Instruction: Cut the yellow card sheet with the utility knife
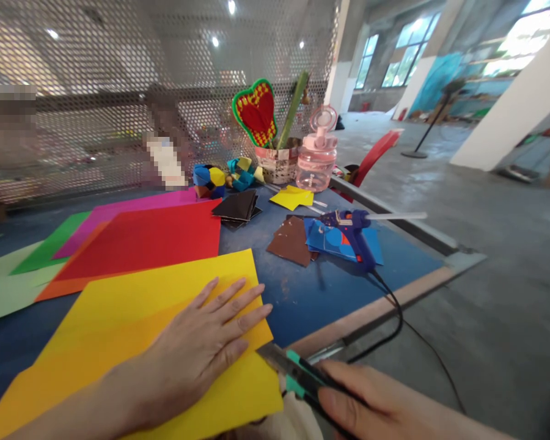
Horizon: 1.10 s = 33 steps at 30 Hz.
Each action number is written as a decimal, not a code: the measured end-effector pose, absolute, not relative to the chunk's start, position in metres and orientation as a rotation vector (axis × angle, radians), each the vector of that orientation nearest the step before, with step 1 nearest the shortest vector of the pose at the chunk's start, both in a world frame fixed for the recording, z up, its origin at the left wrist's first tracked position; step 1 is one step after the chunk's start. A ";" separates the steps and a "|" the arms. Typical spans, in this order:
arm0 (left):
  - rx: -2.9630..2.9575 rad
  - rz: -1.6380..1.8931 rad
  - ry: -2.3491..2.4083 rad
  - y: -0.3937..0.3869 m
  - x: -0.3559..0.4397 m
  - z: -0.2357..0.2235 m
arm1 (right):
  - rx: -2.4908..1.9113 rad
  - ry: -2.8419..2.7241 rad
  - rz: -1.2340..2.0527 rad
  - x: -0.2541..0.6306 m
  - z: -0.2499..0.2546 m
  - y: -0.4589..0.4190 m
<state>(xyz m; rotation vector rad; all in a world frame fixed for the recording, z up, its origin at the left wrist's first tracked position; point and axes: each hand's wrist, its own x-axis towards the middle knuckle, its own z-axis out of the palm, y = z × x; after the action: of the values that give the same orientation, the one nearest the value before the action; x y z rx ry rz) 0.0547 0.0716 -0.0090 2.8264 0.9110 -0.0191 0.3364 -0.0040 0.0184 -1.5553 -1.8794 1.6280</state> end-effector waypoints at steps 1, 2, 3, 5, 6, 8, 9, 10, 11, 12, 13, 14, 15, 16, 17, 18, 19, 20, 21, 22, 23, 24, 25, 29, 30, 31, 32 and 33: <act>2.826 -0.002 0.924 0.072 0.056 -0.011 | -1.561 -1.887 1.648 0.337 0.019 -0.002; 2.823 0.008 0.939 0.073 0.057 -0.012 | -1.574 -1.874 1.700 0.337 0.019 -0.001; 2.819 0.015 0.953 0.074 0.058 -0.012 | -1.600 -1.834 1.771 0.337 0.019 0.000; 2.815 0.021 0.966 0.077 0.060 -0.012 | -1.658 -1.687 1.950 0.339 0.017 0.001; 2.816 0.020 0.963 0.078 0.061 -0.012 | -1.669 -1.607 2.044 0.340 0.017 0.001; 2.824 0.018 0.949 0.078 0.062 -0.012 | -1.656 -1.512 2.144 0.341 0.016 0.000; 2.830 0.016 0.940 0.079 0.061 -0.012 | -1.643 -1.492 2.164 0.341 0.016 0.000; 2.836 0.013 0.932 0.079 0.061 -0.012 | -1.630 -1.485 2.176 0.341 0.016 0.001; 2.839 0.007 0.927 0.079 0.061 -0.013 | -1.635 -1.493 2.160 0.340 0.016 0.001; 2.840 0.000 0.922 0.079 0.061 -0.013 | -1.646 -1.515 2.128 0.339 0.017 0.001; 2.841 -0.002 0.920 0.079 0.061 -0.014 | -1.644 -1.552 2.102 0.338 0.018 0.001; 2.842 -0.001 0.920 0.079 0.061 -0.014 | -1.635 -1.603 2.064 0.337 0.018 0.002; 2.842 0.003 0.921 0.080 0.061 -0.014 | -1.625 -1.664 2.008 0.336 0.020 0.002; 2.846 0.016 0.915 0.080 0.061 -0.014 | -1.612 -1.723 1.952 0.335 0.021 0.002; 2.848 0.023 0.907 0.080 0.061 -0.014 | -1.599 -1.777 1.906 0.335 0.022 0.003; 2.847 0.029 0.899 0.080 0.062 -0.014 | -1.593 -1.823 1.864 0.335 0.024 0.003; 2.847 0.034 0.891 0.080 0.061 -0.014 | -1.601 -1.862 1.824 0.336 0.025 0.004; 2.846 0.031 0.885 0.080 0.061 -0.013 | -1.613 -1.889 1.806 0.336 0.026 0.004; 2.843 0.025 0.883 0.080 0.061 -0.013 | -1.624 -1.899 1.808 0.336 0.027 0.005; 2.841 0.014 0.884 0.080 0.061 -0.013 | -1.627 -1.913 1.807 0.337 0.027 0.006; 2.837 0.001 0.891 0.080 0.061 -0.013 | -1.625 -1.922 1.816 0.336 0.028 0.006; 2.833 -0.014 0.897 0.080 0.061 -0.013 | -1.620 -1.930 1.817 0.336 0.027 0.007; 2.826 -0.034 0.901 0.080 0.061 -0.013 | -1.609 -1.934 1.811 0.335 0.027 0.007; 2.803 -0.069 0.906 0.080 0.060 -0.013 | -1.577 -1.911 1.718 0.331 0.026 0.007; 2.804 -0.059 0.903 0.079 0.059 -0.013 | -1.552 -1.917 1.726 0.330 0.026 0.007; 2.806 -0.047 0.902 0.079 0.059 -0.013 | -1.531 -1.924 1.743 0.329 0.026 0.007; 2.809 -0.032 0.900 0.078 0.059 -0.013 | -1.516 -1.930 1.750 0.328 0.026 0.007; 2.812 -0.014 0.898 0.078 0.058 -0.013 | -1.505 -1.925 1.757 0.328 0.026 0.006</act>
<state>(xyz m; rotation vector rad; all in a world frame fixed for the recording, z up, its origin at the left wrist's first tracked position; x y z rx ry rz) 0.0584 0.0782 -0.0132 2.8118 0.8983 -0.0137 0.3280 0.0060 0.0264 -1.5054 -1.9246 1.7566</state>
